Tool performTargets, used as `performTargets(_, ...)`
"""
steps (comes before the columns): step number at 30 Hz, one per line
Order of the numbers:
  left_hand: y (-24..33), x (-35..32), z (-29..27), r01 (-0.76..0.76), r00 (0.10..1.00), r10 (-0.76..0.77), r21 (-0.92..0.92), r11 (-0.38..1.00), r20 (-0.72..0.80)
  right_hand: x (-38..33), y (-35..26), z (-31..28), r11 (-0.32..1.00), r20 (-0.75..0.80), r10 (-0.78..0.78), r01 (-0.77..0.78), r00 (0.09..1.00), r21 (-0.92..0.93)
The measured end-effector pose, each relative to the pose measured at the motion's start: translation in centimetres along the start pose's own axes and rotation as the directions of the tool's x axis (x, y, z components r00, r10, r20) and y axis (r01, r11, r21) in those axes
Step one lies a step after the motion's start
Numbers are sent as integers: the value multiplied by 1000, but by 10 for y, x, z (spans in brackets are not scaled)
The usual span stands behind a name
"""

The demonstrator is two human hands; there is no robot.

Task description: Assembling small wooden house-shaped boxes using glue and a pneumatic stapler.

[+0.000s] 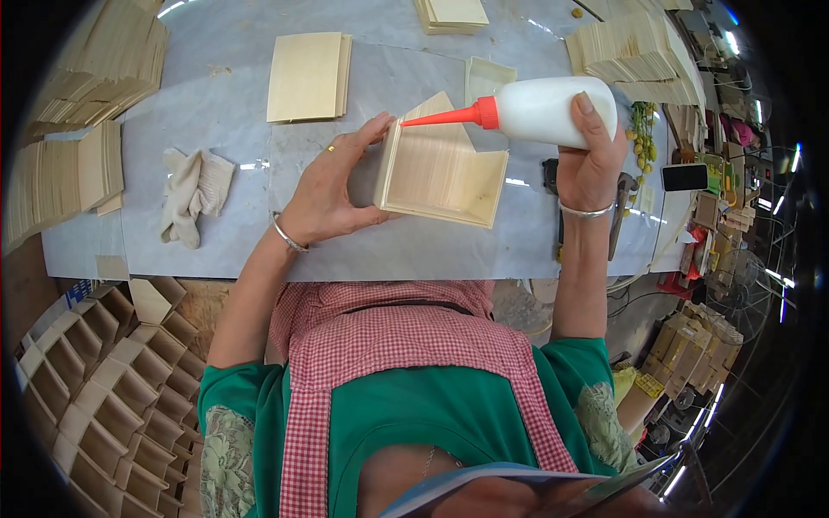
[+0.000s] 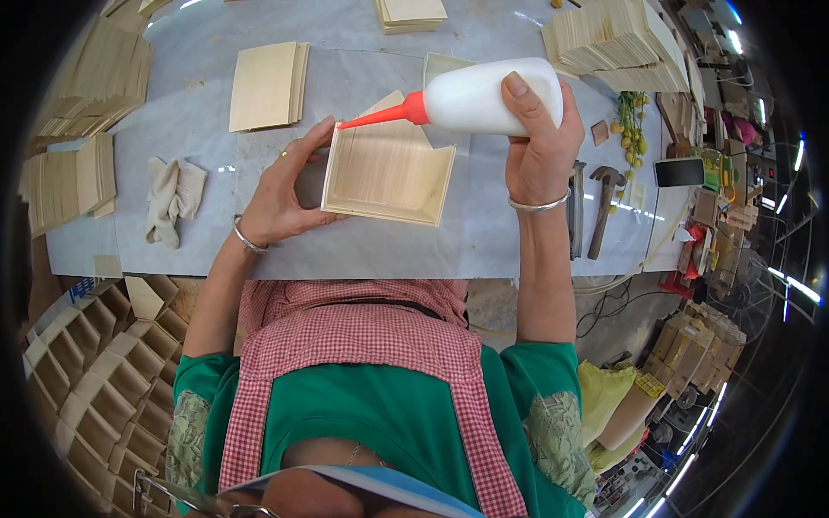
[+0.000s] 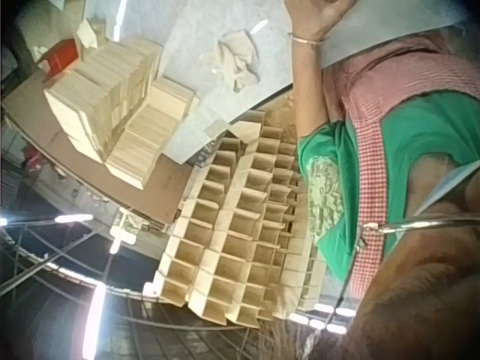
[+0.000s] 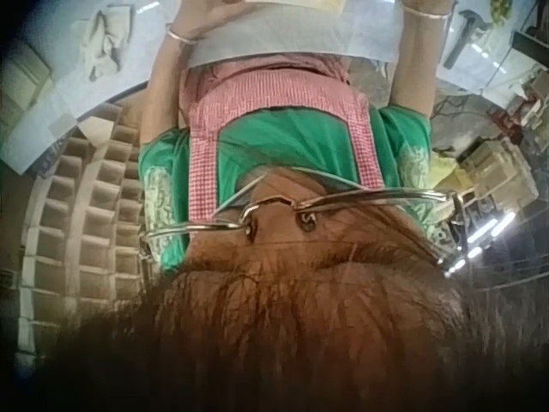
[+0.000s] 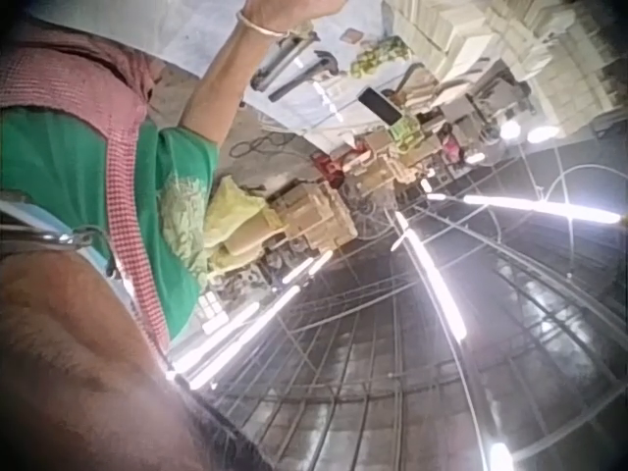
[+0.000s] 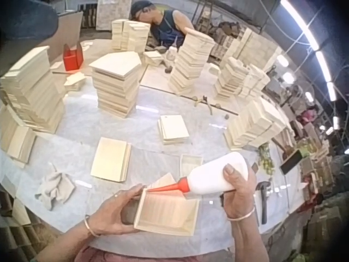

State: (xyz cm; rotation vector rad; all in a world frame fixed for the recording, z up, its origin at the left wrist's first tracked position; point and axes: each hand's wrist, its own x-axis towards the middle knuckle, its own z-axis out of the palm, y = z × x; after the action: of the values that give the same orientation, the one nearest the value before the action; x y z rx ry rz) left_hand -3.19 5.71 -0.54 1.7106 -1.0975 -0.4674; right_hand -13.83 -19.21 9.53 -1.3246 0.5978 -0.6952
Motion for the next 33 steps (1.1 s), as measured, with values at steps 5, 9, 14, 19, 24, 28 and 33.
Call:
performTargets(5,-1,0,1,9,1000,-9,-11,1000,10,-5,-1,2,1000,-38,23,-23,999,7)
performTargets(9,-2,1,0,-4,1000,4,0,1000,-1,-19,-2,-7,997,4,69,-69,998,40)
performTargets(14,-2,1,1,3,1000,-3,-19,1000,4,-42,-3,-9,994,74,98,-94,992,-45)
performTargets(19,-4,-1,0,3,1000,-3,-14,1000,5,-47,-6,-9,993,103,109,-104,989,-52)
performTargets(24,-4,0,2,5,1000,-5,-15,1000,2,-51,-9,-10,995,95,85,-79,992,-65)
performTargets(28,-2,-1,1,16,1000,-16,-8,1000,-3,-52,-12,-17,995,98,68,-60,993,-82)
performTargets(33,-3,-1,2,18,1000,-18,-8,1000,-4,-53,-16,-30,994,98,57,-48,994,-96)
